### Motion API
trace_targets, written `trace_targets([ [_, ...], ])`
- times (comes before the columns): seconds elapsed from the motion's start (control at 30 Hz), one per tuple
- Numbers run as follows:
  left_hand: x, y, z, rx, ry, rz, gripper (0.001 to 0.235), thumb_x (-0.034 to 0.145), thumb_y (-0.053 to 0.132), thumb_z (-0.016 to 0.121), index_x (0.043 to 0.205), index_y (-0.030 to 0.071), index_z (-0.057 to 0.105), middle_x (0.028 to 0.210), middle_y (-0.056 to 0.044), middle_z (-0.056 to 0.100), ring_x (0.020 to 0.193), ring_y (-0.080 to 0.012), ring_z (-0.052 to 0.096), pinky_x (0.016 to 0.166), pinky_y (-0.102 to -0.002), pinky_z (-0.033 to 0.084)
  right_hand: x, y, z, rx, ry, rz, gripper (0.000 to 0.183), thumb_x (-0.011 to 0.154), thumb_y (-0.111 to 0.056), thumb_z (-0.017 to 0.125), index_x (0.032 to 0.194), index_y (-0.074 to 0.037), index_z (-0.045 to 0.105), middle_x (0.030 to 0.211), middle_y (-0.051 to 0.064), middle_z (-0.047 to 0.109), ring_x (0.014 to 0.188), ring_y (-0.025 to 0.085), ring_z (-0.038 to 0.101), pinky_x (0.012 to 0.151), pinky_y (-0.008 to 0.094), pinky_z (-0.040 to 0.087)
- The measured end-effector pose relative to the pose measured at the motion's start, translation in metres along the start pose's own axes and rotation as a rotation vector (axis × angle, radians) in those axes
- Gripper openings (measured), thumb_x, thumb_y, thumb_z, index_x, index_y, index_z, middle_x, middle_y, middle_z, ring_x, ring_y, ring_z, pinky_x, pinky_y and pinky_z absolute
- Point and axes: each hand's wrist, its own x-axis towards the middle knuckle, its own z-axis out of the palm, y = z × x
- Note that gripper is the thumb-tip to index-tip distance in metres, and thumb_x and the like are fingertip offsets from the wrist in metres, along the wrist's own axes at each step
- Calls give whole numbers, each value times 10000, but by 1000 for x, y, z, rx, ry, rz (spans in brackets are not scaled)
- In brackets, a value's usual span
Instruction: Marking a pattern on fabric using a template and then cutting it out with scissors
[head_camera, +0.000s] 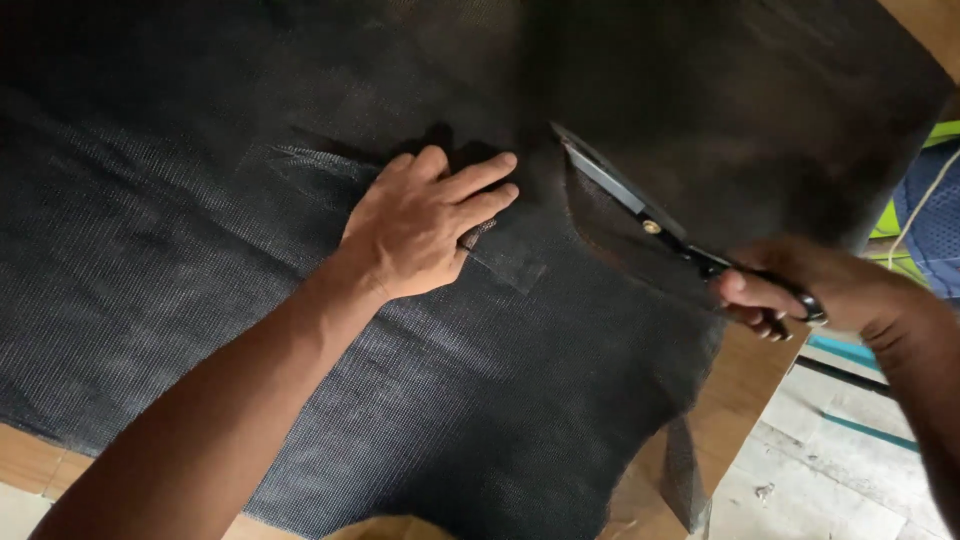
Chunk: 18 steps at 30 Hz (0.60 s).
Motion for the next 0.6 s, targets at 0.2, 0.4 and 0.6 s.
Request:
trace_targets([
  [0.2,0,0,1,-19,5,-10,602,871,403,632,1461,343,531,1604,155,368,910,-204,482,830,-355,481,7,-1,-22,-44,-16,7,485,857,-421,696,655,17,649,540,143,576,476,256,601,460,387,489],
  [0.4,-1,1,2,-44,19,-18,565,896,401,609,1454,349,542,1590,166,382,903,-199,480,814,-340,482,9,5,-31,-77,8,7,413,883,-333,774,660,-9,649,513,116,536,469,243,535,499,386,434],
  [0.6,0,0,3,-55,-8,-15,542,922,417,572,1458,348,529,1596,159,363,899,-210,479,792,-359,490,23,23,-30,-35,-13,-36,369,901,-279,752,682,-7,634,537,114,531,457,244,562,430,385,462],
])
